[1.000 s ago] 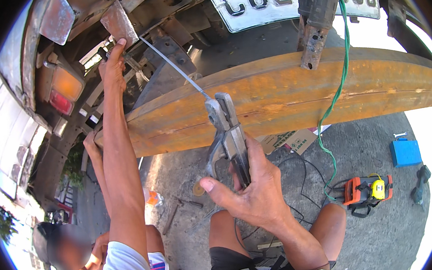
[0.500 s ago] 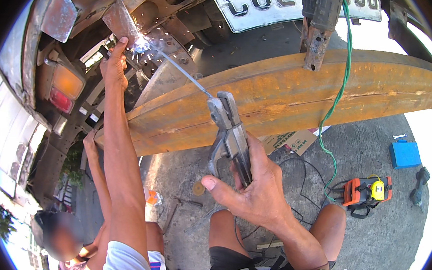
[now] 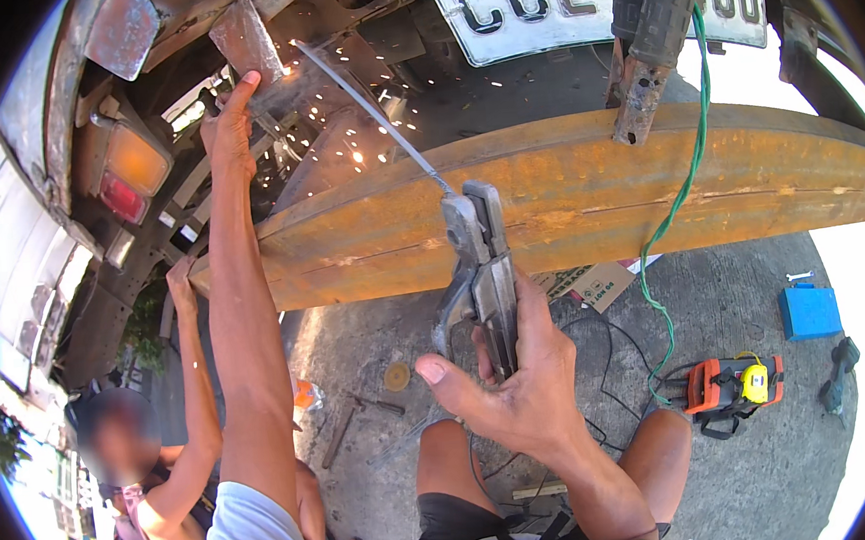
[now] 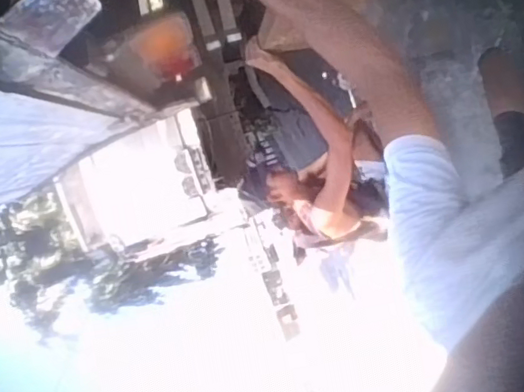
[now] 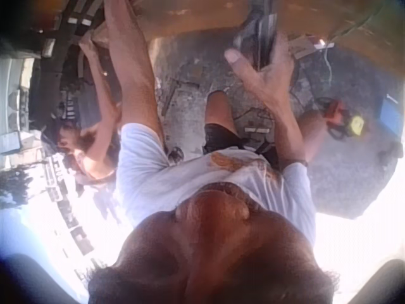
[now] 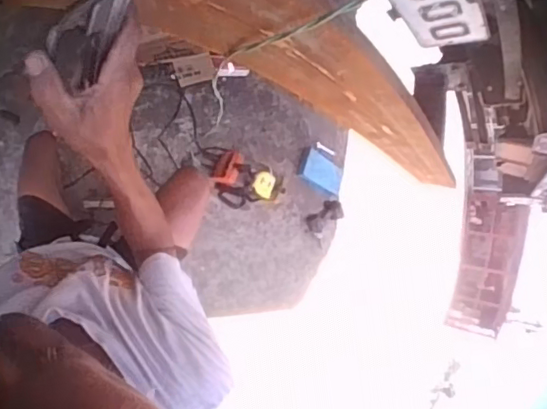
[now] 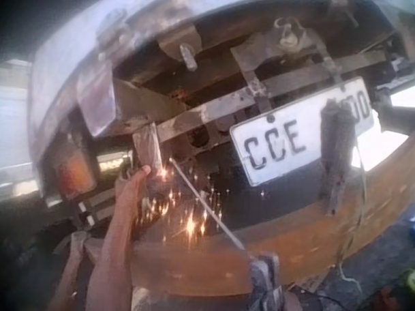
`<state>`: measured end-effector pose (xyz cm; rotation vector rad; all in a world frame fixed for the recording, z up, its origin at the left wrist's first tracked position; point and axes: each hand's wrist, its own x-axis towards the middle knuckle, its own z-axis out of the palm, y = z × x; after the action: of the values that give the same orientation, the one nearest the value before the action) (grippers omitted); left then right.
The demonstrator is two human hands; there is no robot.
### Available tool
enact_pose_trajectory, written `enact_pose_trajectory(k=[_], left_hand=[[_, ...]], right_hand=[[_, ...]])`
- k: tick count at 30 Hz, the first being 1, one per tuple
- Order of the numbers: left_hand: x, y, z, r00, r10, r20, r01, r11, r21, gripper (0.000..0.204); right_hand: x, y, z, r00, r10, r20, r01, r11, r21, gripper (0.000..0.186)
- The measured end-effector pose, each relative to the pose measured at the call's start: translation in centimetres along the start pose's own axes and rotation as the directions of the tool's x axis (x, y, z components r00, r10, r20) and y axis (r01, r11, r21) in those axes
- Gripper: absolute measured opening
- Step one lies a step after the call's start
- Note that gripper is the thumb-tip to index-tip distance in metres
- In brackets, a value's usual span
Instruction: The person welds a metal bracket onto the rear frame of a vehicle using a welding torch while another person holds a wooden plank in place. The person adjusts their position and protective eyewear during the process.
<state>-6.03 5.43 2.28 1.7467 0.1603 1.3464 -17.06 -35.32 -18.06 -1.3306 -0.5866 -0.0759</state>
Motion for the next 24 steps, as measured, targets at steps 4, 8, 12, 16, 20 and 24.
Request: enact_pose_trajectory(k=[4,8,12,16,20,24], left_hand=[[-0.29,0.25,0.09,1.000,0.007,-0.018,-0.007,1.000,0.015,0.049],[-0.44,0.56,0.09,1.000,0.001,-0.009,-0.001,1.000,0.026,0.049],[-0.52,0.57,0.10,1.000,0.006,0.001,-0.006,1.000,0.009,0.049],[-0.59,0.58,0.15,1.000,0.002,0.003,-0.002,1.000,0.000,0.049],[-0.55,0.63,0.11,1.000,-0.003,0.004,0.003,1.000,-0.001,0.049],[-0.37,0.63,-0.06,1.000,0.002,0.012,-0.002,0.999,0.034,0.049]], right_hand=[[-0.08,-0.19,-0.57,1.000,-0.001,0.000,0.001,0.999,-0.045,0.091],[0.10,-0.28,-0.64,1.000,0.005,0.016,-0.004,1.000,-0.030,0.091],[0.11,-0.16,-0.37,1.000,0.007,0.030,-0.007,0.999,-0.032,0.092],[0.12,0.05,-0.15,0.999,0.004,0.036,-0.003,0.999,-0.040,0.091],[0.23,0.14,0.00,0.998,-0.023,0.058,0.027,0.997,-0.072,0.091],[0.18,0.00,0.29,0.997,-0.051,0.058,0.058,0.989,-0.138,0.092]])
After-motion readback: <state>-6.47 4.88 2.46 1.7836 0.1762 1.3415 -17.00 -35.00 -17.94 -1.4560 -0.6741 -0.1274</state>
